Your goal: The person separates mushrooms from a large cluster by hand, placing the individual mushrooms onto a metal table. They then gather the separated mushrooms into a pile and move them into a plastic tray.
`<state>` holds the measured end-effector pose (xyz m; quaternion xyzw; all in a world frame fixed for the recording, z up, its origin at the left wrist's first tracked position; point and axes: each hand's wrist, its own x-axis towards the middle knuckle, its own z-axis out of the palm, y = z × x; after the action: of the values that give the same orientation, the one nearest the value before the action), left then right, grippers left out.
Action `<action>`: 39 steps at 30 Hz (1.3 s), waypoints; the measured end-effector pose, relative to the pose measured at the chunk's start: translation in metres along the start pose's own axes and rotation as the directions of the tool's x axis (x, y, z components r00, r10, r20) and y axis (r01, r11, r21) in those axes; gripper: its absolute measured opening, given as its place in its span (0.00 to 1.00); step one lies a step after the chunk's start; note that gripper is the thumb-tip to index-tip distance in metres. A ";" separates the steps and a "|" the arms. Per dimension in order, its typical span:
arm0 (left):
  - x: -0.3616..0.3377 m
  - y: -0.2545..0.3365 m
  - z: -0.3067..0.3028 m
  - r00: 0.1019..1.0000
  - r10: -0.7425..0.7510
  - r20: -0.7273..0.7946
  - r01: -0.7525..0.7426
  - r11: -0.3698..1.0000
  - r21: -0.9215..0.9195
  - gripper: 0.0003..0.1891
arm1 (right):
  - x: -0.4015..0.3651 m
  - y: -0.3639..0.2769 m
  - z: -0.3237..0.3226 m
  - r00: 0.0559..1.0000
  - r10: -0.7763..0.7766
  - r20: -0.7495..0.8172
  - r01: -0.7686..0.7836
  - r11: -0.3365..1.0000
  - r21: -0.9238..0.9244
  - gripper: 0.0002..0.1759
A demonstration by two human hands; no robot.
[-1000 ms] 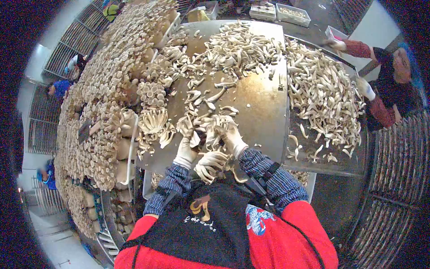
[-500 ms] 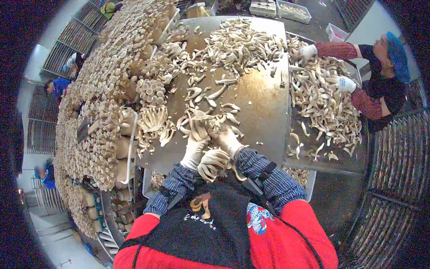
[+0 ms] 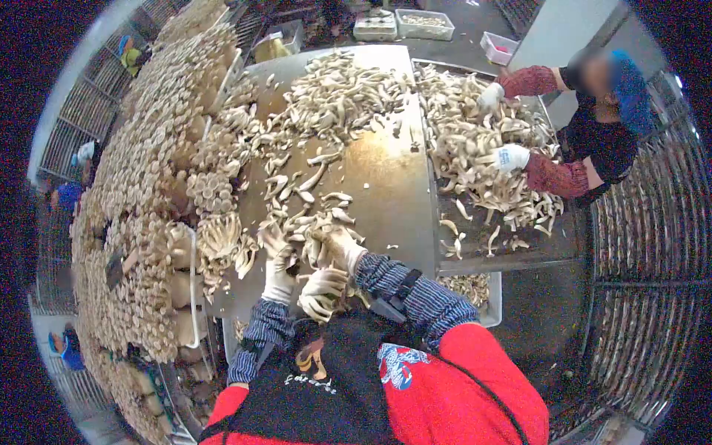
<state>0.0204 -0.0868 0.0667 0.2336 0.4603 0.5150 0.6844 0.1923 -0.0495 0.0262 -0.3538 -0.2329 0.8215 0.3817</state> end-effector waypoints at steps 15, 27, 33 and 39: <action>0.026 -0.001 -0.021 0.997 0.068 -0.022 -0.069 0.995 -0.070 0.27 | 0.015 -0.008 0.044 0.932 -0.346 0.107 0.361 0.875 -0.321 0.16; 0.010 -0.004 -0.001 0.993 -0.118 0.001 0.117 0.984 -0.133 0.04 | 0.027 0.020 0.010 0.745 -0.580 0.330 0.357 -0.072 -0.931 0.18; 0.003 0.000 0.007 0.972 -0.236 -0.003 0.202 0.840 -0.504 0.06 | 0.000 -0.025 0.009 0.932 -0.147 0.331 0.359 0.491 -0.794 0.19; 0.006 0.007 -0.010 0.960 -0.137 0.243 0.252 0.797 -0.548 0.17 | 0.014 -0.012 -0.001 0.939 -0.276 0.207 0.326 0.510 -0.796 0.19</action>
<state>0.0079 -0.0807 0.0655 0.0160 0.2374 0.5313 0.8131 0.1927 -0.0313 0.0278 -0.4219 -0.6547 0.5489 0.3035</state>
